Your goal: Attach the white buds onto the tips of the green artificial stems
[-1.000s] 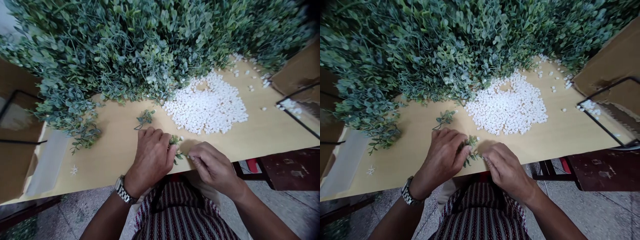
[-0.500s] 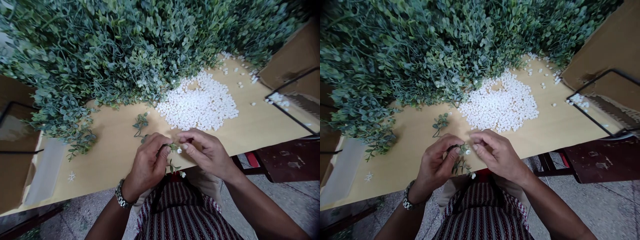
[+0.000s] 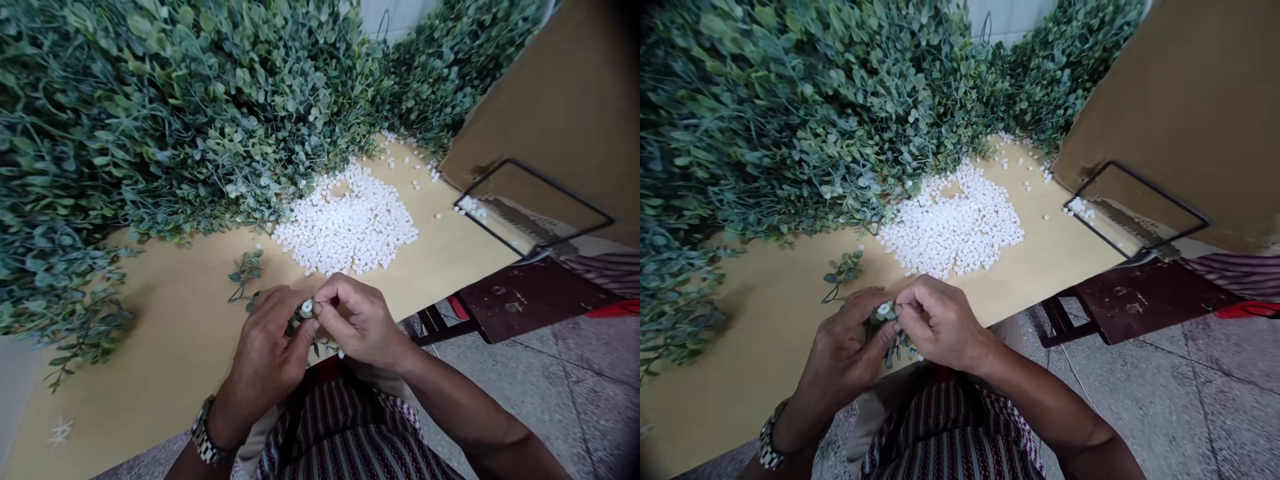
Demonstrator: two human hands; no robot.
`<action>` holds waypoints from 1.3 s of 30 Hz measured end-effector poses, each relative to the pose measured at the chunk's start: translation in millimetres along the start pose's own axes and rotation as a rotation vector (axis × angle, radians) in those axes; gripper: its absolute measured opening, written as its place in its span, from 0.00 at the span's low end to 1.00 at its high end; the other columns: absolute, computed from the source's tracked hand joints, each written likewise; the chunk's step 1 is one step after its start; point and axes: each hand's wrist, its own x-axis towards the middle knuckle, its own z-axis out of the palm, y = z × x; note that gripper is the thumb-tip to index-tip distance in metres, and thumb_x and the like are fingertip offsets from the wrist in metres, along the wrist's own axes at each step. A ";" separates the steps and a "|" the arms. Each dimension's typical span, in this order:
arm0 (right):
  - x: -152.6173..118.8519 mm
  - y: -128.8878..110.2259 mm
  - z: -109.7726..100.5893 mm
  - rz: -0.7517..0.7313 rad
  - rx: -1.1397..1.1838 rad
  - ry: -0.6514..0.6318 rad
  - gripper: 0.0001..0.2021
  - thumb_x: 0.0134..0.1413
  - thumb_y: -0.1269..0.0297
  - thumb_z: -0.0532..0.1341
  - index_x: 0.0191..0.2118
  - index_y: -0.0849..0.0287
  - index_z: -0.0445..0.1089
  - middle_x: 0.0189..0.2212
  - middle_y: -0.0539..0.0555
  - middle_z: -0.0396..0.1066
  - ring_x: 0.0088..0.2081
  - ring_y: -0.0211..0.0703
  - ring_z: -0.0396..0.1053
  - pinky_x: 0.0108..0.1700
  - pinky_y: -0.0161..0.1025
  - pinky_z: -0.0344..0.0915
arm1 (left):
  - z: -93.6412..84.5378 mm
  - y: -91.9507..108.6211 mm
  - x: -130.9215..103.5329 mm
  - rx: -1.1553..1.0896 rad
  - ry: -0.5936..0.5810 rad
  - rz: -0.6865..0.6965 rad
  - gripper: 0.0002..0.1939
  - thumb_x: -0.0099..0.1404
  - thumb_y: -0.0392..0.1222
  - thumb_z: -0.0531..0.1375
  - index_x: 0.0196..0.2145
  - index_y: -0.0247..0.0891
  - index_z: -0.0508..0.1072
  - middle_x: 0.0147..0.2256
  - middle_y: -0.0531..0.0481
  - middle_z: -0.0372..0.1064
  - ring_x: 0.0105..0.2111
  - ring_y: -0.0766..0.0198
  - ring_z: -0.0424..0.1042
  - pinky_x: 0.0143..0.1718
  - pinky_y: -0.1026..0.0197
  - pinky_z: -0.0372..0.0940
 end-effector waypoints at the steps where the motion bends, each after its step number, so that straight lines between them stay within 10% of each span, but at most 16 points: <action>1: 0.1 -0.2 1.2 -0.020 -0.035 0.005 0.05 0.53 0.75 0.55 0.29 0.59 0.63 0.23 0.48 0.64 0.25 0.33 0.62 0.28 0.32 0.60 | 1.0 -2.1 -0.2 -0.049 -0.001 -0.006 0.08 0.58 0.33 0.57 0.37 0.37 0.70 0.34 0.47 0.72 0.36 0.59 0.72 0.37 0.59 0.68; 7: -6.6 5.9 0.3 -0.006 -0.039 0.063 0.04 0.55 0.73 0.55 0.30 0.58 0.62 0.23 0.48 0.64 0.25 0.34 0.62 0.27 0.33 0.60 | 5.0 -12.8 -9.4 -0.275 0.257 -0.261 0.11 0.61 0.33 0.57 0.40 0.40 0.73 0.40 0.48 0.73 0.41 0.61 0.73 0.41 0.62 0.69; 10: -11.8 10.6 -4.6 0.086 -0.007 0.084 0.04 0.55 0.72 0.56 0.29 0.58 0.62 0.22 0.47 0.63 0.23 0.34 0.61 0.25 0.32 0.59 | -0.4 -15.1 -9.9 -0.181 0.200 -0.341 0.13 0.60 0.34 0.57 0.43 0.39 0.72 0.43 0.45 0.72 0.43 0.58 0.72 0.39 0.60 0.70; 18: -18.1 11.4 -10.3 0.071 -0.119 0.041 0.05 0.54 0.74 0.57 0.31 0.57 0.63 0.24 0.48 0.64 0.26 0.35 0.63 0.28 0.34 0.61 | -21.2 -3.0 -7.6 -0.313 0.269 -0.120 0.28 0.57 0.31 0.55 0.56 0.42 0.61 0.58 0.45 0.58 0.60 0.52 0.54 0.62 0.45 0.50; 27: -19.8 -0.3 -8.0 -0.169 -0.143 0.041 0.08 0.52 0.77 0.55 0.34 0.56 0.61 0.24 0.50 0.65 0.27 0.38 0.63 0.29 0.37 0.63 | -6.2 17.5 11.2 0.190 -0.185 0.185 0.10 0.58 0.30 0.55 0.38 0.35 0.67 0.36 0.45 0.71 0.40 0.58 0.70 0.54 0.46 0.60; 33: -20.1 -8.1 -1.8 -0.157 -0.042 0.043 0.07 0.53 0.76 0.55 0.35 0.56 0.62 0.24 0.50 0.64 0.27 0.38 0.63 0.29 0.38 0.64 | 4.2 2.3 0.5 -0.093 -0.016 0.226 0.11 0.57 0.26 0.55 0.36 0.38 0.67 0.32 0.48 0.72 0.37 0.62 0.72 0.52 0.50 0.64; 39: -12.7 14.3 -32.7 -0.178 -0.132 -0.005 0.06 0.56 0.75 0.54 0.36 0.58 0.65 0.27 0.51 0.68 0.30 0.37 0.67 0.30 0.34 0.66 | 6.0 2.6 -8.4 -0.280 0.055 -0.053 0.11 0.57 0.26 0.57 0.34 0.40 0.72 0.30 0.50 0.73 0.33 0.63 0.72 0.33 0.63 0.69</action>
